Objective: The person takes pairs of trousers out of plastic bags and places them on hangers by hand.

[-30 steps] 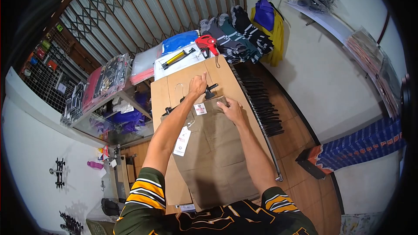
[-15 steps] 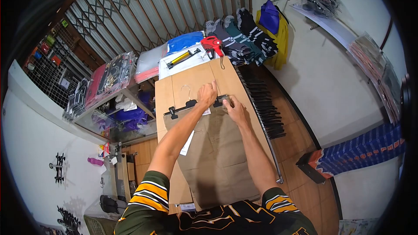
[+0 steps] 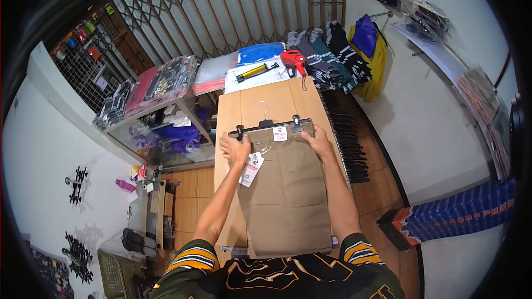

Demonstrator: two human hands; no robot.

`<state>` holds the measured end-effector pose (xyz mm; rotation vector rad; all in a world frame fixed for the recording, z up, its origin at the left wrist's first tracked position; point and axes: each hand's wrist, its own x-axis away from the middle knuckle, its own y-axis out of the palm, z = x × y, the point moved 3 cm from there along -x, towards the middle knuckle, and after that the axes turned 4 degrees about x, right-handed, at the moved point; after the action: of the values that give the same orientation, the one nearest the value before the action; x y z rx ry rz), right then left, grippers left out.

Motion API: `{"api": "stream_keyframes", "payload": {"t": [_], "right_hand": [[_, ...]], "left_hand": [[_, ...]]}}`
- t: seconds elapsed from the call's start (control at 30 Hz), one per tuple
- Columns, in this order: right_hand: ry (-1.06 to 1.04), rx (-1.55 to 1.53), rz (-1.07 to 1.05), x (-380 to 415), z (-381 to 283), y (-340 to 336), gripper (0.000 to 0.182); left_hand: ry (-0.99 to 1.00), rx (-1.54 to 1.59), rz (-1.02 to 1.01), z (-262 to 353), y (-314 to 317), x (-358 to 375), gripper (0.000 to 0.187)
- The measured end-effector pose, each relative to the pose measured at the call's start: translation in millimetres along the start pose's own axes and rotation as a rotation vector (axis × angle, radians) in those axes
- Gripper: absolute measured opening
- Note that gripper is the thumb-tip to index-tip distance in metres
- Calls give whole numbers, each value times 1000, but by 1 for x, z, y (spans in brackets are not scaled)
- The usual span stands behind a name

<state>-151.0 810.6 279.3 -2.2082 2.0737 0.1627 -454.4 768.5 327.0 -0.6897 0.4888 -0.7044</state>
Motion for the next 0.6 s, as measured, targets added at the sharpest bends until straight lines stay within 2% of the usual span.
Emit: {"api": "stream_keyframes", "payload": {"t": [0.07,0.1,0.13,0.2,0.23,0.37,0.43,0.6], "right_hand": [[1,-26,-35,2,-3,-3,33],[0,-111,-53,5,-7,-4,34],[-1,-195,-67,8,-12,-4,35],[-27,-204,-44,16,-18,-6,29],[3,-179,-13,20,-19,-7,28],[45,-182,99,45,-9,-15,30],[46,-165,150,73,-34,-14,28],[-6,-140,277,147,-101,-11,24]], "left_hand": [[-123,86,-227,-37,-2,-25,101],[-47,182,-204,-42,-8,-30,82],[-47,189,-197,-50,-16,-37,82],[41,591,-471,-51,-27,-38,47],[78,646,-404,-46,-35,-33,29],[80,675,-498,-47,-56,-21,31],[118,860,-535,-49,-59,-10,29],[167,952,-610,-46,-102,25,29]]}}
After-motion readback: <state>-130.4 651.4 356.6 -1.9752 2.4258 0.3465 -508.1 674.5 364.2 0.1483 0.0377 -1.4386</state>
